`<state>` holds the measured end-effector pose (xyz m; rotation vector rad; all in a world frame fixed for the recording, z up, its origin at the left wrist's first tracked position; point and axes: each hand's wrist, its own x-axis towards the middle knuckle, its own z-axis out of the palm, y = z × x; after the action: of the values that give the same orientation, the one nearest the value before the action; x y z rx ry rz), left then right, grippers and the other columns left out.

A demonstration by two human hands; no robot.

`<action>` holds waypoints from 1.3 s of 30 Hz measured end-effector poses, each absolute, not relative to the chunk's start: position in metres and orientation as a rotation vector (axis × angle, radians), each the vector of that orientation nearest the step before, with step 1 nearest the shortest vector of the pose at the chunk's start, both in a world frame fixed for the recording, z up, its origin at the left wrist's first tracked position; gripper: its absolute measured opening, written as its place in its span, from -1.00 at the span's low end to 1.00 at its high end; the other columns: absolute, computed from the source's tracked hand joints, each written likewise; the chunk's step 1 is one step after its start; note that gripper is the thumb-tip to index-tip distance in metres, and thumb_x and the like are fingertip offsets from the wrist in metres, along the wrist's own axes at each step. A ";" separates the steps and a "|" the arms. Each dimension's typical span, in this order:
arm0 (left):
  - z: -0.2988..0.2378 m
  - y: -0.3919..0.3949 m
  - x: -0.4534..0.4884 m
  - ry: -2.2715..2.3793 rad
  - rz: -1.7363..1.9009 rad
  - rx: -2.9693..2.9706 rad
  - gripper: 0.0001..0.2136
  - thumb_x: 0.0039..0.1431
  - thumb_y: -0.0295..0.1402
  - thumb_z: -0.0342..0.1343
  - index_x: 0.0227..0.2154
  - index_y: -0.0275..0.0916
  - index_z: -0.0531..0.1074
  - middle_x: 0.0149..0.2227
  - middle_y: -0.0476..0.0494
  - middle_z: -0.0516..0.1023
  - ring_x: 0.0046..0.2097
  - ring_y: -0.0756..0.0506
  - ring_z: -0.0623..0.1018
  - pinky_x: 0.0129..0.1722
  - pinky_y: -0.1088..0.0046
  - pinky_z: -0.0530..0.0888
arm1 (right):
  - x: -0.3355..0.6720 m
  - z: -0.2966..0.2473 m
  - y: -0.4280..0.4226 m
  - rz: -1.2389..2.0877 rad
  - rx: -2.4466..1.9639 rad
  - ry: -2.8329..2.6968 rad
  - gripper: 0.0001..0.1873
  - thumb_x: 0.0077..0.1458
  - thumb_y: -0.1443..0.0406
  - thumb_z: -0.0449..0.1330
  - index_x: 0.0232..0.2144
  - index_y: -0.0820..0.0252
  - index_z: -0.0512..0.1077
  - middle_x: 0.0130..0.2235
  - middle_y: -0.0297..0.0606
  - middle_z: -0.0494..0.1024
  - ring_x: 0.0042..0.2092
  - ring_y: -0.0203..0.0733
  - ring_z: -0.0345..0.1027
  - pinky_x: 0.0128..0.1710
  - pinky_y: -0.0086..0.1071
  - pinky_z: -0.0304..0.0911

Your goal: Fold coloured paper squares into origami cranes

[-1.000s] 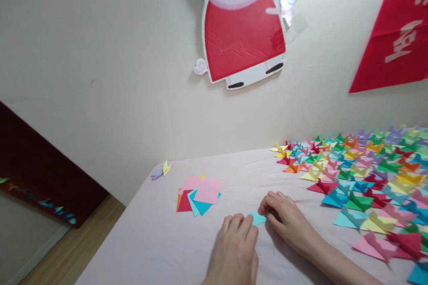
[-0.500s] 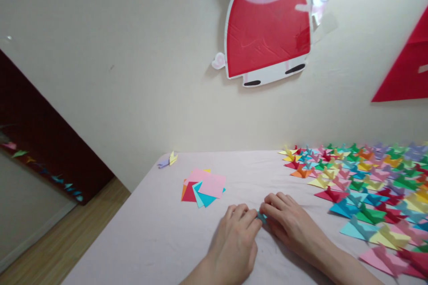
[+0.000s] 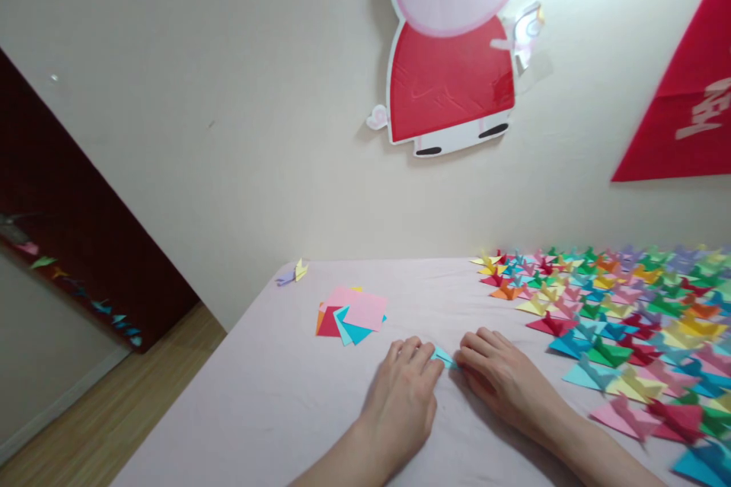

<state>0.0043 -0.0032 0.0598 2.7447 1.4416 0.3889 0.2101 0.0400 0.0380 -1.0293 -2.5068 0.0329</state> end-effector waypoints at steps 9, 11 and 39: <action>0.056 0.010 0.010 1.405 0.380 2.817 -0.71 0.19 -0.58 -0.01 -0.05 -0.21 0.37 0.04 -0.10 0.44 0.09 -0.17 0.33 0.13 0.25 0.29 | 0.214 0.048 0.042 -0.007 -1.024 -2.464 -0.81 0.22 0.44 0.09 -0.38 0.13 0.45 -0.30 -0.27 0.50 -0.28 -0.18 0.28 -0.24 -0.33 0.13; 0.057 0.013 0.012 1.383 0.378 2.811 -0.72 0.20 -0.58 -0.02 -0.05 -0.22 0.37 0.01 -0.10 0.46 0.08 -0.17 0.34 0.13 0.26 0.29 | 0.210 0.047 0.047 0.020 -1.062 -2.446 -0.80 0.21 0.44 0.08 -0.37 0.14 0.46 -0.29 -0.25 0.50 -0.27 -0.16 0.29 -0.24 -0.32 0.16; 0.052 0.000 0.014 1.514 0.426 2.649 -0.69 0.10 -0.64 0.00 -0.12 -0.20 0.38 -0.07 -0.10 0.45 -0.02 -0.18 0.36 0.04 0.21 0.34 | 0.200 0.039 0.048 0.446 -1.063 -2.335 -0.76 0.17 0.53 0.05 -0.32 0.17 0.45 -0.24 -0.21 0.49 -0.17 -0.10 0.33 -0.18 -0.25 0.29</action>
<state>0.0136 -0.0004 0.0520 2.6490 1.5136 0.4257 0.2003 0.0482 0.0391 -1.0625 -2.3349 0.4459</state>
